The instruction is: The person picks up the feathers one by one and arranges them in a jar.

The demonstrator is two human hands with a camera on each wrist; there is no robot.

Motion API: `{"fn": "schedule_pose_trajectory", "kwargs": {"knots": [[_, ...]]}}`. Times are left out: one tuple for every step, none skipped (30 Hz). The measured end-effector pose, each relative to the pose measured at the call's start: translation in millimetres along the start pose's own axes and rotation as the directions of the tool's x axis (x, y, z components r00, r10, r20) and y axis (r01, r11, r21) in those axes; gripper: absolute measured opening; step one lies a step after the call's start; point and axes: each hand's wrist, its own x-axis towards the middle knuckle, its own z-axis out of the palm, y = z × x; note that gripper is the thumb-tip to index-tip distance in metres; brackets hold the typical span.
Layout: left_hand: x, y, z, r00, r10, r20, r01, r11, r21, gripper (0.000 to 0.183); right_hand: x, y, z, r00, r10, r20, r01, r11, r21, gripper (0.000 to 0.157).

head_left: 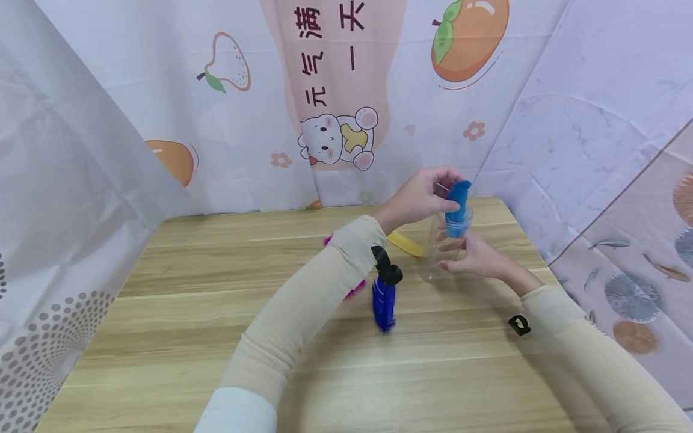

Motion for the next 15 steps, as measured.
{"fn": "schedule_pose_trajectory", "kwargs": {"knots": [[0.0,0.1,-0.1,1.000,0.000,0.001,0.000,1.000,-0.003,0.036,0.2,-0.2,0.0,1.000,0.001,0.000,-0.001,1.000,0.001,0.076],[0.0,0.0,-0.1,1.000,0.004,0.003,-0.004,1.000,-0.004,0.036,0.2,-0.4,0.0,1.000,0.001,0.000,-0.001,1.000,0.000,0.076],[-0.1,0.1,-0.2,1.000,0.004,0.003,-0.004,1.000,-0.002,0.036,0.2,-0.4,-0.1,1.000,0.001,0.001,-0.001,1.000,-0.001,0.076],[-0.1,0.2,-0.3,1.000,0.005,0.004,-0.005,1.000,-0.001,0.036,0.3,-0.5,-0.2,1.000,0.000,0.001,0.000,1.000,-0.001,0.075],[-0.2,0.3,-0.3,1.000,0.006,0.006,-0.006,1.000,0.002,0.036,0.4,-0.4,-0.2,1.000,0.001,0.001,-0.001,1.000,-0.001,0.075],[-0.2,0.4,-0.3,1.000,0.006,0.007,-0.006,1.000,0.007,0.035,0.4,-0.5,-0.3,1.000,0.000,0.001,0.000,1.000,0.000,0.074],[-0.1,0.4,-0.3,1.000,0.007,0.009,-0.007,1.000,0.010,0.035,0.4,-0.4,-0.3,1.000,-0.001,0.001,0.001,1.000,0.000,0.074],[0.1,0.4,-0.3,1.000,0.007,0.011,-0.007,1.000,0.014,0.034,0.4,-0.4,-0.3,1.000,0.000,0.001,0.000,1.000,0.000,0.074],[0.2,0.5,-0.3,1.000,0.008,0.013,-0.008,1.000,0.018,0.033,0.4,-0.3,-0.4,1.000,0.000,0.001,0.000,1.000,0.000,0.075],[0.3,0.5,-0.3,1.000,0.011,0.015,-0.011,1.000,0.023,0.032,0.4,-0.5,-0.4,1.000,0.000,0.002,0.000,1.000,-0.001,0.075],[0.5,0.3,-0.2,1.000,0.015,0.017,-0.015,1.000,0.024,0.031,0.3,-0.7,-0.4,1.000,0.002,0.003,-0.002,1.000,-0.001,0.075],[0.8,0.0,-0.1,1.000,0.020,0.018,-0.020,0.999,0.027,0.031,0.2,-1.1,-0.4,1.000,0.001,0.004,-0.001,1.000,-0.006,0.075],[0.9,-0.1,0.0,1.000,0.021,0.018,-0.022,0.999,0.026,0.031,0.2,-1.4,-0.4,1.000,0.003,0.005,-0.003,1.000,-0.010,0.075],[1.0,-0.3,0.0,1.000,0.022,0.019,-0.023,0.999,0.026,0.030,0.1,-1.7,-0.5,1.000,0.006,0.007,-0.006,1.000,-0.013,0.076],[1.0,-0.3,0.1,1.000,0.024,0.020,-0.025,0.999,0.025,0.031,-0.2,-2.3,-0.5,1.000,0.009,0.008,-0.009,1.000,-0.015,0.076]]}}
